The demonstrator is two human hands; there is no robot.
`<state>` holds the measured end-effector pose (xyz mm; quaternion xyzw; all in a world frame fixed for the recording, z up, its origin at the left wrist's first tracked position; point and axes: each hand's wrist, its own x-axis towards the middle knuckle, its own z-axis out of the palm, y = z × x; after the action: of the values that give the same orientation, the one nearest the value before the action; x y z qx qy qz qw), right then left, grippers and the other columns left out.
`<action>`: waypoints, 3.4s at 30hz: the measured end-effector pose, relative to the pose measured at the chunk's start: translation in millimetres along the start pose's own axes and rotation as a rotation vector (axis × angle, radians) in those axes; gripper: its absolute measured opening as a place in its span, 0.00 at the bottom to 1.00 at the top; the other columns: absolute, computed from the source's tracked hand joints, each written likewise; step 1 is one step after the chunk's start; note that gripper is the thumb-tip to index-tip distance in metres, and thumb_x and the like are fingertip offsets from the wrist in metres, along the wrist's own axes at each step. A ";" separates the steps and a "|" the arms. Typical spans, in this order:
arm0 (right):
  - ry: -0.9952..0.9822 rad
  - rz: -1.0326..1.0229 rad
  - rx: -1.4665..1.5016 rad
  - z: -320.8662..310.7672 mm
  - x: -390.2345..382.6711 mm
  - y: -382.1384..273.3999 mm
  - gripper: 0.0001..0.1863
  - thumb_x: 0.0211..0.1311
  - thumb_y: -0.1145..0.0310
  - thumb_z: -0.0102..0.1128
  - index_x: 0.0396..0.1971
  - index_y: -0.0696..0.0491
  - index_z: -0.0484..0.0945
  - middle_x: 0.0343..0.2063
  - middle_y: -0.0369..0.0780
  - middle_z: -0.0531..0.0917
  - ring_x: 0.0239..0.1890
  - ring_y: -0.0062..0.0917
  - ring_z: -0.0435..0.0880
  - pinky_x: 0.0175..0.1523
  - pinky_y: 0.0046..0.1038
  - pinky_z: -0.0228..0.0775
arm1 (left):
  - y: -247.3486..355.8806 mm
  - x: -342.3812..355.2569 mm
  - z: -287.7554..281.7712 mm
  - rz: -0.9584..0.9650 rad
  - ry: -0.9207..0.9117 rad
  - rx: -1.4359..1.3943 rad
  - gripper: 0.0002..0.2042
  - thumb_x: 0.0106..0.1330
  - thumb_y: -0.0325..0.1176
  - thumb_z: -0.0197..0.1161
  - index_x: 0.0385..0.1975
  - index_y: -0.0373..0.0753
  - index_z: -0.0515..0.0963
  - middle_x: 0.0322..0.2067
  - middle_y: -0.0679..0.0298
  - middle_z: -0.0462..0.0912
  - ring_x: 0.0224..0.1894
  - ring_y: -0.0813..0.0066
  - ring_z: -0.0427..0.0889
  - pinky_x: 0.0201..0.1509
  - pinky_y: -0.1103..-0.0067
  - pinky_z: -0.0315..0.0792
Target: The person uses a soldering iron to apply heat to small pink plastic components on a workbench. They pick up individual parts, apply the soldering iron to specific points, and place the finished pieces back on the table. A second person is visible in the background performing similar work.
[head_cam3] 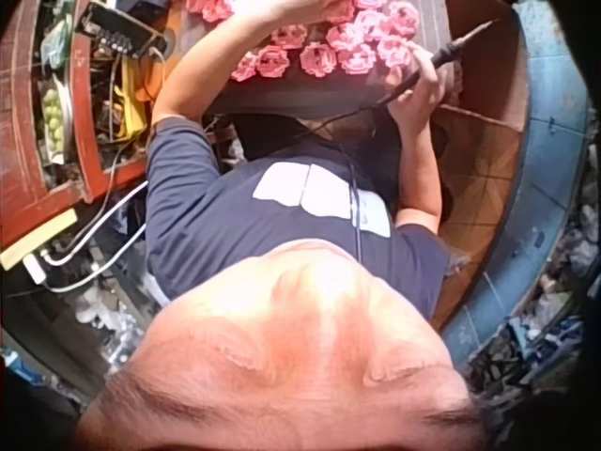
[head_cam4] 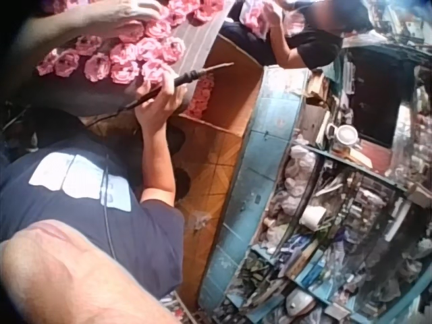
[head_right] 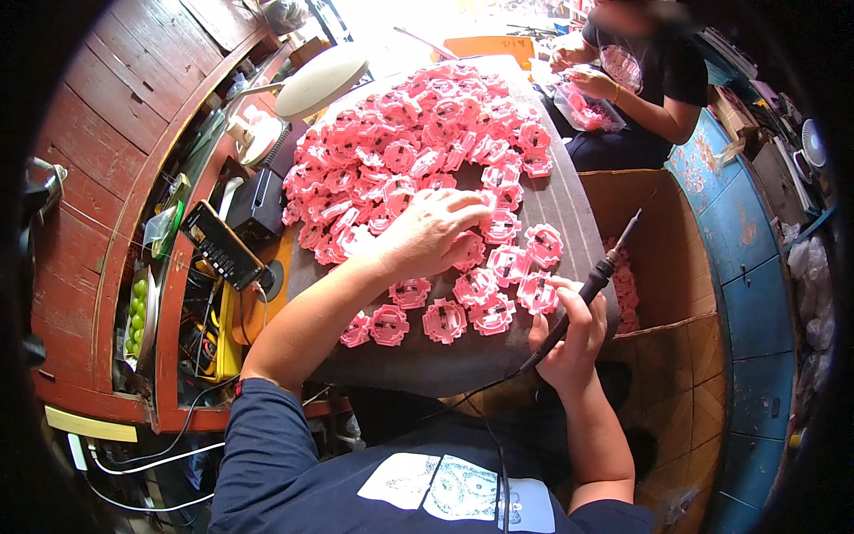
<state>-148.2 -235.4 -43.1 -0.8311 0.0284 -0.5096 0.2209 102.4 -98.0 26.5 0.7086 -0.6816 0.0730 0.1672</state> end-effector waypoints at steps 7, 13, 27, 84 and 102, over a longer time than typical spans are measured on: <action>-0.004 -0.019 -0.008 -0.4 -1.1 3.4 0.22 0.64 0.69 0.66 0.56 0.56 0.70 0.47 0.53 0.86 0.42 0.48 0.83 0.50 0.47 0.74 | -8.9 -10.1 1.1 -0.090 -0.035 0.079 0.18 0.71 0.32 0.64 0.60 0.43 0.78 0.63 0.61 0.80 0.64 0.57 0.79 0.66 0.59 0.70; -0.003 -0.013 -0.009 0.3 -1.9 3.1 0.23 0.64 0.68 0.66 0.56 0.56 0.70 0.46 0.53 0.85 0.43 0.48 0.83 0.50 0.47 0.74 | -0.8 -12.7 -6.4 -0.038 0.029 0.008 0.17 0.71 0.25 0.62 0.59 0.42 0.80 0.57 0.58 0.85 0.60 0.56 0.83 0.64 0.61 0.74; -0.037 0.004 0.012 -1.9 -3.6 0.9 0.23 0.63 0.76 0.63 0.58 0.59 0.70 0.51 0.54 0.84 0.52 0.48 0.84 0.59 0.45 0.76 | 1.2 -86.2 -61.4 -0.228 0.015 0.066 0.14 0.63 0.36 0.73 0.44 0.37 0.83 0.47 0.56 0.85 0.52 0.54 0.84 0.60 0.61 0.76; -0.042 0.013 -0.003 1.3 -6.4 2.7 0.25 0.63 0.76 0.63 0.59 0.56 0.69 0.51 0.54 0.84 0.51 0.49 0.84 0.59 0.46 0.76 | -36.4 -151.6 -73.7 -0.504 0.611 -0.167 0.07 0.72 0.22 0.68 0.47 0.32 0.86 0.38 0.62 0.88 0.40 0.75 0.85 0.47 0.77 0.78; -0.053 0.016 -0.053 2.7 -7.9 2.8 0.23 0.67 0.74 0.63 0.60 0.58 0.69 0.52 0.55 0.83 0.53 0.50 0.84 0.61 0.46 0.75 | -2.9 -231.0 -57.6 -0.938 0.672 -0.224 0.07 0.74 0.27 0.67 0.46 0.30 0.84 0.40 0.62 0.87 0.41 0.77 0.85 0.48 0.79 0.79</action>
<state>-149.2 -234.9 -51.8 -0.8495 0.0425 -0.4849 0.2036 98.5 138.9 3.4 0.8504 -0.2084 0.1395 0.4626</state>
